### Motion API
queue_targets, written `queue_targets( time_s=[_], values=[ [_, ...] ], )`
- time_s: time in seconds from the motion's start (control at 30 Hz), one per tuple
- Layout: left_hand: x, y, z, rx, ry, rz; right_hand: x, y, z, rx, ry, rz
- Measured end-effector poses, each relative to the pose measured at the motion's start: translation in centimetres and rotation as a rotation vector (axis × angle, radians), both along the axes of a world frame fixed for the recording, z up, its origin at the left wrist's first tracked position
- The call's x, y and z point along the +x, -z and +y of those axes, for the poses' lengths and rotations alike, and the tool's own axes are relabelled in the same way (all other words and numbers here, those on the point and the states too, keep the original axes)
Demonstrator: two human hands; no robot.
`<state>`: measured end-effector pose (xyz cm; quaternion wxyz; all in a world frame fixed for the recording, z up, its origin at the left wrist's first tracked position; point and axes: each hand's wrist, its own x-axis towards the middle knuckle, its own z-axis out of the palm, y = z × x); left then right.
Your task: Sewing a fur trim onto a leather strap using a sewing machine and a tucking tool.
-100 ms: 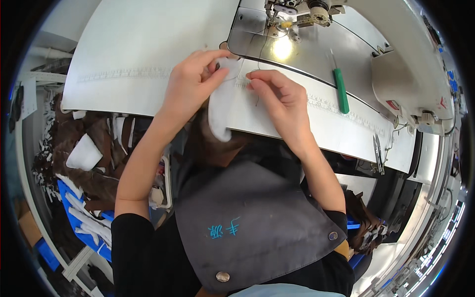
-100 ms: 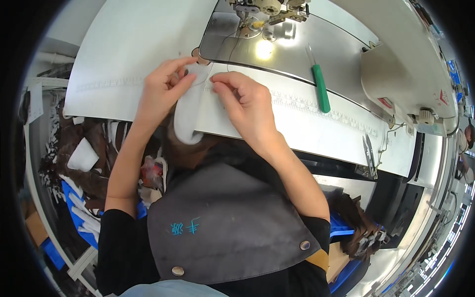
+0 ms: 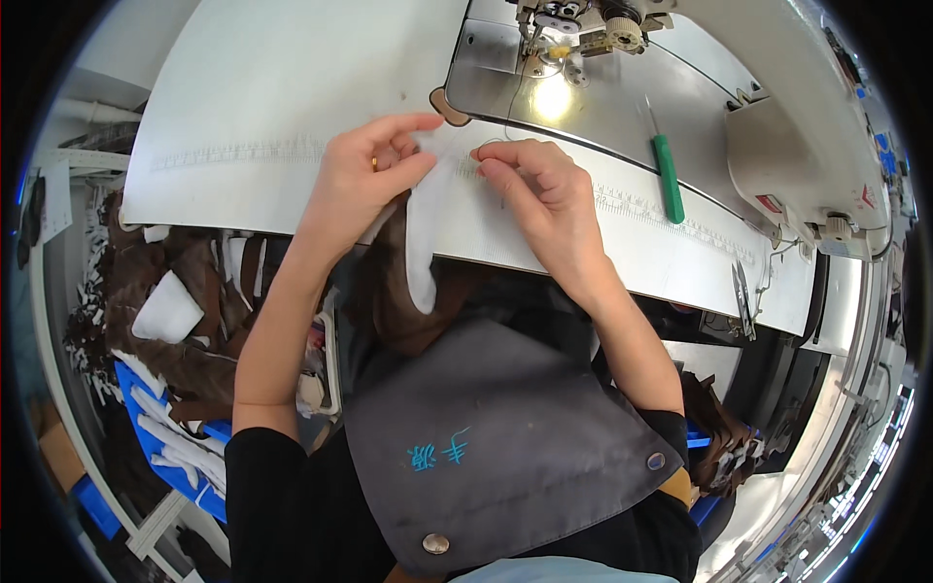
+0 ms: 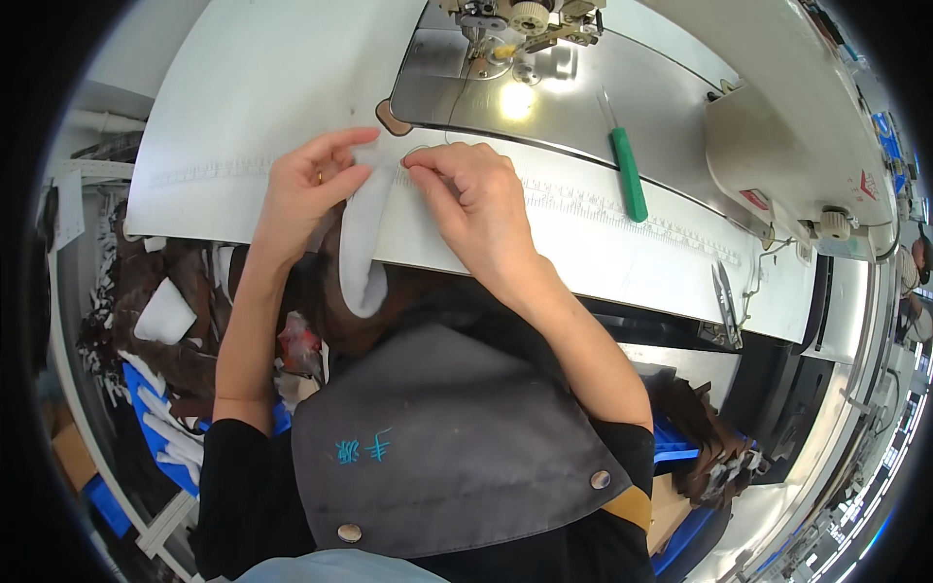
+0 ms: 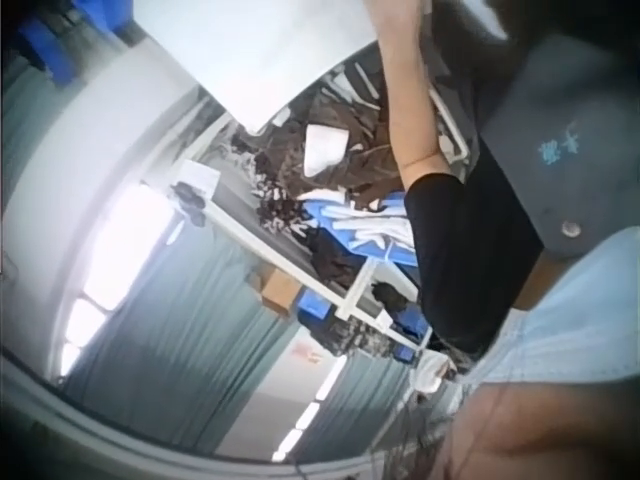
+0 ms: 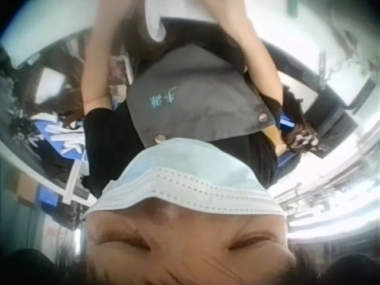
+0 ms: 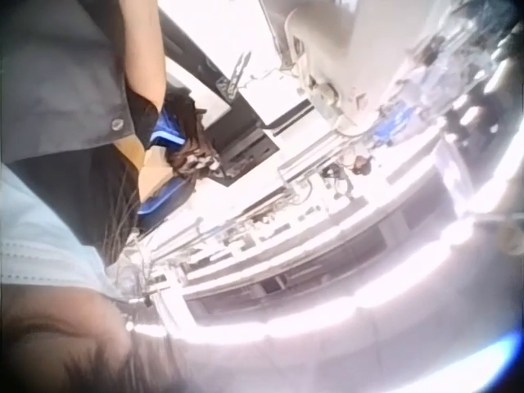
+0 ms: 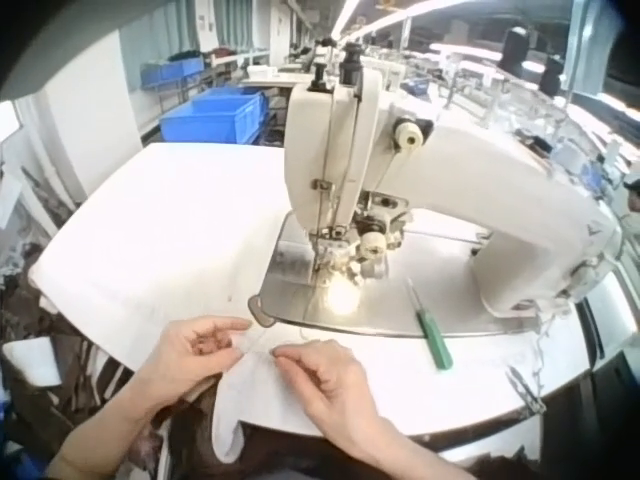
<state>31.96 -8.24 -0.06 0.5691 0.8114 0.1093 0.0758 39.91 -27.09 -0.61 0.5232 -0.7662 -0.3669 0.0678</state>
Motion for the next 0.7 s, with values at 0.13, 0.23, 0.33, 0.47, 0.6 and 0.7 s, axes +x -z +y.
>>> queue_targets(
  time_s=[0.13,0.23,0.33,0.47,0.6,0.7],
  values=[
    [-1.9,-0.9,1.2,-0.664,-0.085,0.059,-0.3,-1.0,0.0,-0.056,0.003,-0.195],
    [-2.0,-0.4,2.0,-0.751,-0.013,0.054,-1.3,-1.6,-0.4,-0.022,-0.011,-0.183],
    [-1.2,-0.3,1.3,-0.174,0.124,-0.004,-1.8,-1.8,-0.6,0.011,-0.024,-0.3],
    [0.3,-1.1,-0.1,0.394,0.316,-0.225,-2.1,-0.7,-1.7,-0.011,0.021,-0.312],
    [3.2,-2.0,1.9,0.174,0.774,0.073,-3.3,-0.2,-3.0,-0.01,0.005,-0.249],
    [3.7,-2.0,2.4,0.279,0.835,-0.027,-5.7,-0.1,-4.7,-0.026,-0.006,0.038]
  ],
)
